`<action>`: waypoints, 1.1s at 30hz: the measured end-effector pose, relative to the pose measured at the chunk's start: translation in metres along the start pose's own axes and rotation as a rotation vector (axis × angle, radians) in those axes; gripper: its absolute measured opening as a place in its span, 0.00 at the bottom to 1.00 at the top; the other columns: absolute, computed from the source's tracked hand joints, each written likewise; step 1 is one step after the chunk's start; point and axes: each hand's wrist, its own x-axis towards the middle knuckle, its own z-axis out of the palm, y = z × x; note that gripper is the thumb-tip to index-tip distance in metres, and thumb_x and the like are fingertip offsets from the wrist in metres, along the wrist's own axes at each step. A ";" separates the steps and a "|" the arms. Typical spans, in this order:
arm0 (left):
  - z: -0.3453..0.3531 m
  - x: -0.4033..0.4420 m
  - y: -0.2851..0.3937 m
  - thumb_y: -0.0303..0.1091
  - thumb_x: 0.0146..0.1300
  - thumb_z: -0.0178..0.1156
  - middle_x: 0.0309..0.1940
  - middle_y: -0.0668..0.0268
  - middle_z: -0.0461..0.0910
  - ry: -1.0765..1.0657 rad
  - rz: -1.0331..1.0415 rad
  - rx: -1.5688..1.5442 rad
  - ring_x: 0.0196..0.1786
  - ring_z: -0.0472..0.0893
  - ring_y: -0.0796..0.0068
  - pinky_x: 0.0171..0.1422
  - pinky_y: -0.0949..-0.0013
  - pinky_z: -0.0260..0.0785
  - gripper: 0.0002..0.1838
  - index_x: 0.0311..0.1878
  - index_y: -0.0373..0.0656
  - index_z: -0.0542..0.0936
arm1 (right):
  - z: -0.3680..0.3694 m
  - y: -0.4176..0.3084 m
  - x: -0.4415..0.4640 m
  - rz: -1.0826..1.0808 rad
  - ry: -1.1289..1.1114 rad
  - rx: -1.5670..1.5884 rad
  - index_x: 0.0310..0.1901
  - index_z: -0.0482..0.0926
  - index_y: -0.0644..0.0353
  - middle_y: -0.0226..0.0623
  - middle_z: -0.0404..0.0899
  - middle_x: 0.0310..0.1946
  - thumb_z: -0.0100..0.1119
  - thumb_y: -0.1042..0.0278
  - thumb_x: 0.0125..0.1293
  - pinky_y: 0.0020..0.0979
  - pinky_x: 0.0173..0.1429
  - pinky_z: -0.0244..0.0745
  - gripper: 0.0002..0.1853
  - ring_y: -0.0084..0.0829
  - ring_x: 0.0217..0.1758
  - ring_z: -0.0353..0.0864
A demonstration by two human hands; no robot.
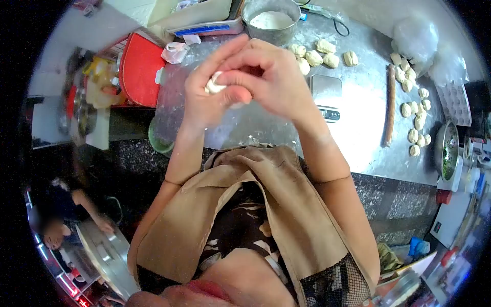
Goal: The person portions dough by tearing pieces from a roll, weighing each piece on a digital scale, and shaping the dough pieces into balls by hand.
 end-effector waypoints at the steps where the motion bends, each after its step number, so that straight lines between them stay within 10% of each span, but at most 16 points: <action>1: 0.003 0.001 -0.002 0.33 0.51 0.70 0.45 0.62 0.78 0.134 -0.040 -0.105 0.46 0.78 0.72 0.52 0.70 0.70 0.26 0.53 0.38 0.75 | -0.004 0.001 -0.001 0.008 0.007 0.002 0.38 0.82 0.61 0.33 0.79 0.39 0.66 0.69 0.56 0.24 0.38 0.72 0.09 0.24 0.34 0.79; 3: -0.001 0.004 -0.010 0.30 0.55 0.67 0.41 0.63 0.79 0.272 -0.080 -0.218 0.43 0.78 0.74 0.49 0.71 0.71 0.18 0.49 0.38 0.77 | -0.014 -0.001 0.000 0.100 -0.040 0.897 0.51 0.77 0.64 0.39 0.79 0.43 0.61 0.70 0.61 0.25 0.42 0.74 0.16 0.29 0.37 0.81; 5: -0.015 0.010 -0.024 0.31 0.64 0.59 0.33 0.63 0.78 0.360 0.184 -0.196 0.35 0.77 0.75 0.42 0.71 0.70 0.07 0.34 0.37 0.77 | -0.007 0.020 -0.005 0.021 -0.063 0.900 0.60 0.67 0.67 0.44 0.76 0.50 0.57 0.71 0.64 0.28 0.48 0.74 0.24 0.31 0.46 0.80; 6: -0.012 0.018 -0.021 0.41 0.70 0.49 0.24 0.64 0.75 0.410 0.289 -0.232 0.29 0.74 0.75 0.38 0.69 0.69 0.21 0.22 0.39 0.71 | 0.007 0.029 -0.008 0.091 0.027 0.753 0.61 0.65 0.68 0.43 0.74 0.52 0.58 0.70 0.63 0.30 0.50 0.74 0.26 0.31 0.49 0.78; 14: 0.001 0.047 -0.026 0.53 0.73 0.37 0.16 0.65 0.70 0.479 0.205 -0.283 0.27 0.74 0.71 0.38 0.65 0.68 0.31 0.17 0.42 0.66 | 0.036 0.032 -0.009 0.251 0.216 0.669 0.61 0.65 0.69 0.39 0.75 0.52 0.66 0.75 0.56 0.32 0.58 0.72 0.31 0.29 0.55 0.75; 17: 0.013 0.072 -0.019 0.53 0.73 0.36 0.18 0.63 0.73 0.990 0.090 -0.547 0.30 0.77 0.69 0.41 0.66 0.69 0.31 0.17 0.42 0.67 | 0.035 0.028 0.000 0.011 0.376 0.558 0.60 0.66 0.69 0.39 0.75 0.52 0.65 0.79 0.55 0.32 0.60 0.72 0.30 0.28 0.55 0.75; 21: 0.000 0.063 -0.026 0.54 0.72 0.37 0.17 0.61 0.73 0.699 0.026 -0.475 0.27 0.77 0.68 0.37 0.67 0.70 0.31 0.18 0.42 0.66 | 0.028 0.032 0.000 -0.008 0.259 0.394 0.63 0.62 0.69 0.45 0.68 0.59 0.64 0.81 0.53 0.36 0.66 0.64 0.34 0.33 0.63 0.68; 23: -0.010 0.070 -0.025 0.53 0.72 0.37 0.13 0.63 0.71 0.485 0.204 -0.843 0.19 0.73 0.71 0.29 0.68 0.68 0.31 0.17 0.42 0.65 | 0.033 0.034 0.005 -0.100 0.319 0.617 0.64 0.61 0.65 0.43 0.69 0.58 0.64 0.63 0.58 0.39 0.65 0.66 0.35 0.34 0.62 0.68; 26: 0.013 0.074 -0.029 0.46 0.73 0.40 0.12 0.66 0.70 0.474 0.211 -0.524 0.13 0.66 0.76 0.24 0.70 0.65 0.25 0.21 0.41 0.67 | 0.024 0.013 0.019 0.323 0.432 1.380 0.63 0.62 0.62 0.44 0.69 0.58 0.35 0.36 0.66 0.40 0.61 0.66 0.37 0.36 0.60 0.70; 29: 0.033 0.071 -0.043 0.43 0.70 0.46 0.24 0.67 0.76 0.379 0.196 -0.165 0.18 0.69 0.78 0.30 0.73 0.67 0.18 0.37 0.36 0.74 | 0.022 0.040 0.027 0.467 0.632 1.333 0.58 0.67 0.66 0.44 0.73 0.53 0.38 0.45 0.68 0.40 0.57 0.70 0.31 0.36 0.54 0.74; 30: 0.031 0.075 -0.043 0.49 0.67 0.50 0.32 0.65 0.77 0.318 0.321 -0.104 0.26 0.73 0.76 0.38 0.70 0.69 0.22 0.48 0.36 0.71 | 0.015 0.047 0.032 0.011 0.174 1.818 0.57 0.68 0.67 0.44 0.75 0.50 0.37 0.50 0.70 0.37 0.61 0.68 0.27 0.36 0.54 0.75; 31: 0.031 0.073 -0.041 0.50 0.64 0.54 0.38 0.64 0.77 0.279 0.356 -0.191 0.34 0.74 0.74 0.45 0.70 0.67 0.26 0.54 0.36 0.68 | 0.011 0.050 0.031 0.011 0.172 1.809 0.57 0.68 0.67 0.44 0.75 0.50 0.37 0.50 0.70 0.37 0.61 0.68 0.27 0.36 0.54 0.75; 33: 0.029 0.070 -0.034 0.51 0.59 0.62 0.51 0.62 0.75 0.195 0.416 -0.366 0.50 0.75 0.71 0.58 0.68 0.65 0.38 0.65 0.36 0.62 | 0.008 0.040 0.033 0.333 0.527 1.396 0.58 0.67 0.69 0.47 0.73 0.54 0.35 0.52 0.70 0.36 0.62 0.66 0.27 0.39 0.56 0.74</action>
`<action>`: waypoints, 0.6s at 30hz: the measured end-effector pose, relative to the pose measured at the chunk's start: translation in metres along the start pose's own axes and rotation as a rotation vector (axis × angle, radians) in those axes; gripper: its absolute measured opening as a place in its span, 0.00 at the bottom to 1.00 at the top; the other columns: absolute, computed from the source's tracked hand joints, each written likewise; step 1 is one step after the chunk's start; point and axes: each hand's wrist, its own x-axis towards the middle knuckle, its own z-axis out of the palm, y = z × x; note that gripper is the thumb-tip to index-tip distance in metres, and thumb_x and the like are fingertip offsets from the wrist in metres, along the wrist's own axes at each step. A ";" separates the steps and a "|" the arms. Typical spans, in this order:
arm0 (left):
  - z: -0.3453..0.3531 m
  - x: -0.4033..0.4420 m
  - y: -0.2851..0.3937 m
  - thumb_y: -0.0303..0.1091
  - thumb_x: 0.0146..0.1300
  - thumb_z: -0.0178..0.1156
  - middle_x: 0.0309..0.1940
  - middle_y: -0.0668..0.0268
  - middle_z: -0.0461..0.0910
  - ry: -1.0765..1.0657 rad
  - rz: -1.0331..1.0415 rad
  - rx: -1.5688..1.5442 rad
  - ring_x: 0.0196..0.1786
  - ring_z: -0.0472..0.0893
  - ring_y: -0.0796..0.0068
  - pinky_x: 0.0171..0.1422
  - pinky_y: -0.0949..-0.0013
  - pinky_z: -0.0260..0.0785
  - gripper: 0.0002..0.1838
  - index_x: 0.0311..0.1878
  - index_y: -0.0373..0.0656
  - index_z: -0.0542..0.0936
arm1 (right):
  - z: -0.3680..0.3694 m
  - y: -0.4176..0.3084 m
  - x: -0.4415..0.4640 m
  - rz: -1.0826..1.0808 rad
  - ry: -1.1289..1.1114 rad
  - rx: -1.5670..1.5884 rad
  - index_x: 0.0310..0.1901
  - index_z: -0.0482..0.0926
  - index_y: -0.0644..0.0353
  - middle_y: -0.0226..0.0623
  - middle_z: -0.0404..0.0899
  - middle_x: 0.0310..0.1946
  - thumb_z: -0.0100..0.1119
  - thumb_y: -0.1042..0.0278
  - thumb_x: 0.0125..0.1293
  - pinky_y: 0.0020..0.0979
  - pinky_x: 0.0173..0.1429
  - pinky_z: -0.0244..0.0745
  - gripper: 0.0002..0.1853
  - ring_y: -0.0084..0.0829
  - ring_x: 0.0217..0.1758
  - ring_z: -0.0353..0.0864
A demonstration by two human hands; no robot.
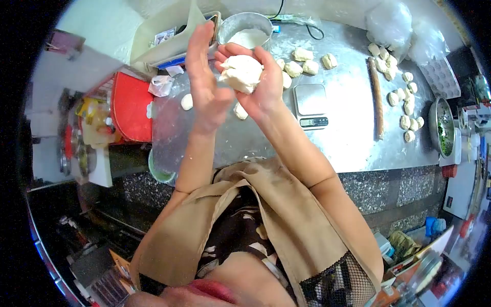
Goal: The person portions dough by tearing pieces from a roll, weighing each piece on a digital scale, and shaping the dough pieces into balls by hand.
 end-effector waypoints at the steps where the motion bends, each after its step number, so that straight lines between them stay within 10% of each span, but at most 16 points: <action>1: -0.006 -0.003 -0.002 0.48 0.59 0.63 0.50 0.61 0.77 -0.082 -0.041 0.236 0.51 0.76 0.71 0.58 0.68 0.66 0.34 0.62 0.35 0.66 | 0.002 0.001 -0.003 -0.036 0.012 -0.108 0.59 0.65 0.71 0.51 0.70 0.57 0.32 0.51 0.70 0.38 0.66 0.62 0.30 0.44 0.61 0.69; 6: -0.002 -0.010 0.009 0.27 0.63 0.56 0.32 0.60 0.84 0.005 0.034 0.618 0.36 0.82 0.74 0.47 0.72 0.72 0.12 0.49 0.35 0.79 | 0.005 0.010 -0.018 -0.013 -0.133 0.054 0.58 0.66 0.70 0.50 0.68 0.59 0.34 0.44 0.69 0.41 0.69 0.58 0.33 0.43 0.64 0.66; 10: -0.015 -0.022 -0.015 0.27 0.64 0.56 0.31 0.60 0.84 -0.108 0.189 0.837 0.35 0.82 0.74 0.45 0.73 0.72 0.13 0.51 0.35 0.78 | -0.010 0.023 -0.013 0.129 -0.070 0.212 0.62 0.61 0.72 0.52 0.67 0.60 0.30 0.51 0.70 0.41 0.70 0.57 0.31 0.47 0.66 0.63; 13: -0.019 -0.027 -0.008 0.30 0.65 0.56 0.59 0.49 0.69 -0.011 -0.074 0.455 0.63 0.69 0.62 0.62 0.66 0.64 0.35 0.70 0.36 0.50 | -0.009 0.025 -0.004 -0.012 -0.036 0.008 0.63 0.61 0.71 0.50 0.66 0.61 0.37 0.59 0.68 0.36 0.70 0.57 0.27 0.40 0.67 0.63; 18: -0.027 -0.027 -0.012 0.20 0.66 0.46 0.65 0.47 0.61 0.275 -0.124 0.400 0.66 0.65 0.54 0.68 0.58 0.58 0.32 0.70 0.37 0.47 | -0.010 0.046 0.005 -0.207 -0.080 -0.134 0.61 0.64 0.69 0.47 0.70 0.58 0.39 0.54 0.65 0.37 0.68 0.58 0.29 0.41 0.63 0.67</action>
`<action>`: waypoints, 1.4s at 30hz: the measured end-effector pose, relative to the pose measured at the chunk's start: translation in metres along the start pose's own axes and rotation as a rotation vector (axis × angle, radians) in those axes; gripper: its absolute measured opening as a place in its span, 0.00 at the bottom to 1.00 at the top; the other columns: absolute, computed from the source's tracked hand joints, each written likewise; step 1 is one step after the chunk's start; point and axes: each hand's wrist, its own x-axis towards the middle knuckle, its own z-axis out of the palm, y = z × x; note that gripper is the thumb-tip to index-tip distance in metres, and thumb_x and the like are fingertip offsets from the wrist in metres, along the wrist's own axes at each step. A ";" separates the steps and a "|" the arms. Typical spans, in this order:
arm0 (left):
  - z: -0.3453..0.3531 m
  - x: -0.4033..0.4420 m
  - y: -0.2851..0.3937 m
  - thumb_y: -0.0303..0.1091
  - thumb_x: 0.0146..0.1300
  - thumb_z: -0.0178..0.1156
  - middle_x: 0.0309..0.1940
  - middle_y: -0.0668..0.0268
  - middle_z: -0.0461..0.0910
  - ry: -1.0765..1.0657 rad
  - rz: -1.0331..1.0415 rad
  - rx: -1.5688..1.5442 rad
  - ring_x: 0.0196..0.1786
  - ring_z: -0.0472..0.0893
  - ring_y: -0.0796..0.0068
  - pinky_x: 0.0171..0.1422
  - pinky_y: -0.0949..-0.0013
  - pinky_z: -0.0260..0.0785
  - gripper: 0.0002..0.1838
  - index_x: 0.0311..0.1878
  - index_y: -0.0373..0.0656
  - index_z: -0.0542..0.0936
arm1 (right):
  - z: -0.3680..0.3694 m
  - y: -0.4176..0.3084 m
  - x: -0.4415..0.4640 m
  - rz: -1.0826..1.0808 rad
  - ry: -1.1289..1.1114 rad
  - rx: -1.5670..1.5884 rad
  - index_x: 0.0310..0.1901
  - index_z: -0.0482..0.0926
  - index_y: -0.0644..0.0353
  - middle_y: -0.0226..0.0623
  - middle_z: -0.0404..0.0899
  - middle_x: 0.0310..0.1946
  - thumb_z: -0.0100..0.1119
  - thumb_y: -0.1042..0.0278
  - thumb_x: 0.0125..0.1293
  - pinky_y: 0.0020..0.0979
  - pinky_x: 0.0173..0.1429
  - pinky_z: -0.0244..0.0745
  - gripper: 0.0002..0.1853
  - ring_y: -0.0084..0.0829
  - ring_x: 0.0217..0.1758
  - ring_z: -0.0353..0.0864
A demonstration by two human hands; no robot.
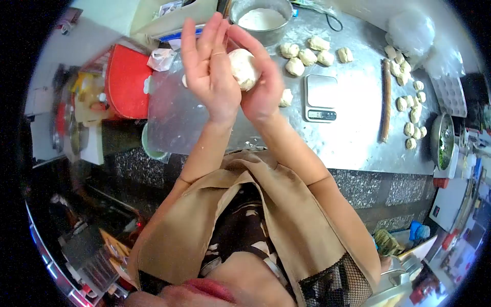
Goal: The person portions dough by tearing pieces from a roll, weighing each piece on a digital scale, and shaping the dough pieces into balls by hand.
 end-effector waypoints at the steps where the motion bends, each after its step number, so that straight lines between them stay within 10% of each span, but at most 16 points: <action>1: -0.001 0.005 0.004 0.18 0.65 0.44 0.66 0.48 0.58 0.050 -0.012 -0.097 0.66 0.64 0.54 0.69 0.56 0.57 0.32 0.70 0.37 0.47 | -0.002 0.001 0.001 0.022 -0.008 0.112 0.62 0.65 0.67 0.47 0.69 0.59 0.38 0.49 0.66 0.40 0.69 0.58 0.31 0.42 0.64 0.65; 3: -0.005 0.007 0.005 0.12 0.61 0.39 0.68 0.51 0.56 0.128 -0.023 -0.222 0.69 0.60 0.56 0.71 0.52 0.53 0.31 0.69 0.34 0.50 | -0.014 0.006 0.004 0.068 0.096 0.208 0.62 0.65 0.63 0.47 0.67 0.60 0.35 0.38 0.65 0.44 0.69 0.56 0.37 0.44 0.66 0.61; 10: -0.055 -0.031 -0.084 0.09 0.49 0.33 0.69 0.55 0.54 0.011 -0.009 0.320 0.71 0.55 0.58 0.76 0.56 0.40 0.37 0.68 0.34 0.53 | -0.047 0.069 0.011 0.187 0.286 -0.089 0.56 0.69 0.68 0.44 0.72 0.55 0.43 0.58 0.65 0.39 0.65 0.64 0.24 0.40 0.61 0.69; 14: -0.105 -0.030 -0.129 0.24 0.61 0.44 0.69 0.56 0.54 0.425 -0.579 -0.012 0.70 0.58 0.66 0.71 0.64 0.51 0.30 0.68 0.36 0.54 | -0.093 0.134 0.062 0.376 0.474 0.005 0.48 0.73 0.68 0.43 0.78 0.39 0.51 0.67 0.62 0.35 0.48 0.76 0.16 0.35 0.43 0.79; 16: -0.159 -0.040 -0.151 0.36 0.66 0.48 0.68 0.57 0.56 0.451 -0.443 0.188 0.69 0.58 0.70 0.69 0.66 0.52 0.30 0.69 0.40 0.55 | -0.107 0.171 0.099 0.344 0.445 -0.301 0.40 0.78 0.66 0.38 0.79 0.33 0.55 0.67 0.61 0.35 0.42 0.77 0.11 0.32 0.39 0.80; 19: -0.215 -0.036 -0.145 0.40 0.68 0.48 0.67 0.58 0.59 0.582 -0.639 0.258 0.69 0.58 0.70 0.71 0.64 0.49 0.29 0.69 0.43 0.56 | -0.141 0.235 0.146 0.169 0.204 -0.974 0.33 0.80 0.62 0.37 0.80 0.29 0.59 0.67 0.58 0.35 0.39 0.77 0.07 0.34 0.37 0.80; 21: -0.245 -0.046 -0.150 0.40 0.69 0.48 0.66 0.56 0.58 0.616 -0.769 0.222 0.70 0.56 0.65 0.72 0.62 0.48 0.27 0.67 0.40 0.57 | -0.156 0.271 0.173 -0.384 -0.187 -1.417 0.30 0.80 0.60 0.38 0.80 0.32 0.59 0.67 0.55 0.36 0.39 0.77 0.06 0.37 0.36 0.80; 25: -0.271 -0.072 -0.175 0.24 0.66 0.50 0.62 0.57 0.64 0.601 -0.773 0.367 0.66 0.64 0.65 0.69 0.64 0.54 0.21 0.62 0.38 0.63 | -0.167 0.315 0.195 -0.322 -0.474 -1.608 0.33 0.80 0.57 0.37 0.79 0.38 0.60 0.67 0.51 0.38 0.45 0.76 0.07 0.41 0.41 0.78; 33: -0.247 -0.070 -0.206 0.27 0.68 0.47 0.58 0.56 0.68 0.716 -0.814 0.368 0.61 0.68 0.67 0.65 0.65 0.60 0.18 0.60 0.35 0.65 | -0.171 0.326 0.197 -0.458 -0.658 -1.926 0.46 0.77 0.52 0.39 0.73 0.52 0.63 0.60 0.52 0.47 0.61 0.65 0.18 0.46 0.57 0.70; 38: -0.220 -0.054 -0.191 0.28 0.67 0.50 0.56 0.58 0.69 0.559 -0.613 0.561 0.57 0.70 0.68 0.61 0.65 0.62 0.17 0.58 0.36 0.67 | -0.144 0.218 0.176 -0.417 -0.453 -1.648 0.52 0.75 0.57 0.45 0.72 0.54 0.62 0.56 0.55 0.48 0.63 0.62 0.23 0.50 0.59 0.68; 42: -0.190 -0.083 -0.186 0.32 0.54 0.65 0.56 0.59 0.69 -0.268 -0.614 0.673 0.56 0.70 0.59 0.62 0.61 0.60 0.23 0.54 0.42 0.72 | -0.215 0.082 0.115 -0.276 -0.017 -1.803 0.46 0.78 0.63 0.43 0.77 0.48 0.59 0.75 0.58 0.30 0.52 0.72 0.14 0.38 0.51 0.77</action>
